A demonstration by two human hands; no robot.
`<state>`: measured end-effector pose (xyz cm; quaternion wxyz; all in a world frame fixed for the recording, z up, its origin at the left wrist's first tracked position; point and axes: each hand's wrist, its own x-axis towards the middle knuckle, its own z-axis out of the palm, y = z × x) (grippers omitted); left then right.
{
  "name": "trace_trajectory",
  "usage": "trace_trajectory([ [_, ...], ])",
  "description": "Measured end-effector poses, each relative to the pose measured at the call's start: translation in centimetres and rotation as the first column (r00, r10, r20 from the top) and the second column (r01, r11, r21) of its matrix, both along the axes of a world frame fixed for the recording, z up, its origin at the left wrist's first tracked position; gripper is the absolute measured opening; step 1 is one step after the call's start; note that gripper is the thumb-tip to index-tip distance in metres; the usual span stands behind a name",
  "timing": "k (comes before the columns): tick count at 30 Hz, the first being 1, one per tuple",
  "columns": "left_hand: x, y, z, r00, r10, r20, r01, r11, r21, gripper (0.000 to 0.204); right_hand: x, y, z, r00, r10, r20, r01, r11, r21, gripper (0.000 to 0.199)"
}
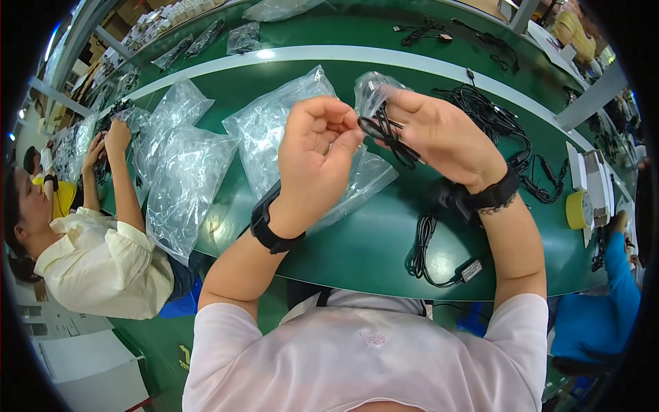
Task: The person picks up a power cable, folds the cord, and slides it into a plastic bag by hand. This process is repeated multiple times with other cables and bags throughout the video.
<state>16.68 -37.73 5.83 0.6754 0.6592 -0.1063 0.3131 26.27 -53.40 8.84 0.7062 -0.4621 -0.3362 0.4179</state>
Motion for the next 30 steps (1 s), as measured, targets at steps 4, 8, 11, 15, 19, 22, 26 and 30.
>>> trace_trajectory([
  [4, -0.3, 0.5, 0.3, 0.992, -0.091, 0.085, 0.098, 0.991, -0.089, 0.028, -0.1, -0.8, 0.2, 0.957, 0.043, 0.288, -0.047, 0.999, 0.006, 0.083],
  [8, -0.3, -0.1, -0.4, 0.99, -0.103, 0.095, 0.106, 0.994, -0.024, 0.025, -1.7, 0.5, -0.5, 0.919, -0.31, 0.245, 0.329, 0.944, -0.039, 0.063],
  [11, -0.7, -0.3, -0.3, 0.988, -0.07, 0.134, 0.065, 0.997, 0.046, 0.022, -1.6, 0.7, 1.1, 0.79, -0.317, 0.525, 0.47, 0.863, -0.186, 0.048],
  [15, -0.7, 0.1, 0.4, 0.987, -0.016, 0.157, 0.019, 1.0, -0.013, 0.023, -1.2, 0.3, 0.2, 0.904, -0.176, 0.389, 0.27, 0.942, -0.201, 0.051],
  [19, -0.7, 0.2, 0.2, 0.992, -0.057, 0.109, 0.07, 0.99, -0.122, 0.026, -0.9, 0.5, -0.7, 0.44, -0.183, 0.879, 0.321, 0.946, 0.037, 0.053],
  [22, -0.6, -0.1, -0.1, 0.989, -0.088, 0.116, 0.093, 0.995, -0.036, 0.026, -1.0, 0.9, -1.4, 0.346, -0.239, 0.907, 0.419, 0.905, 0.079, 0.043],
  [26, -0.7, 0.0, -0.9, 0.983, -0.115, 0.141, 0.111, 0.993, 0.038, 0.025, -2.1, 1.3, -1.3, 0.07, -0.219, 0.973, 0.568, 0.811, 0.141, 0.036],
  [30, -0.7, -0.3, -0.4, 0.978, -0.125, 0.169, -0.024, 0.734, 0.679, 0.026, -2.9, 0.8, -1.1, 0.07, 0.068, 0.995, 0.63, 0.771, -0.097, 0.052],
])
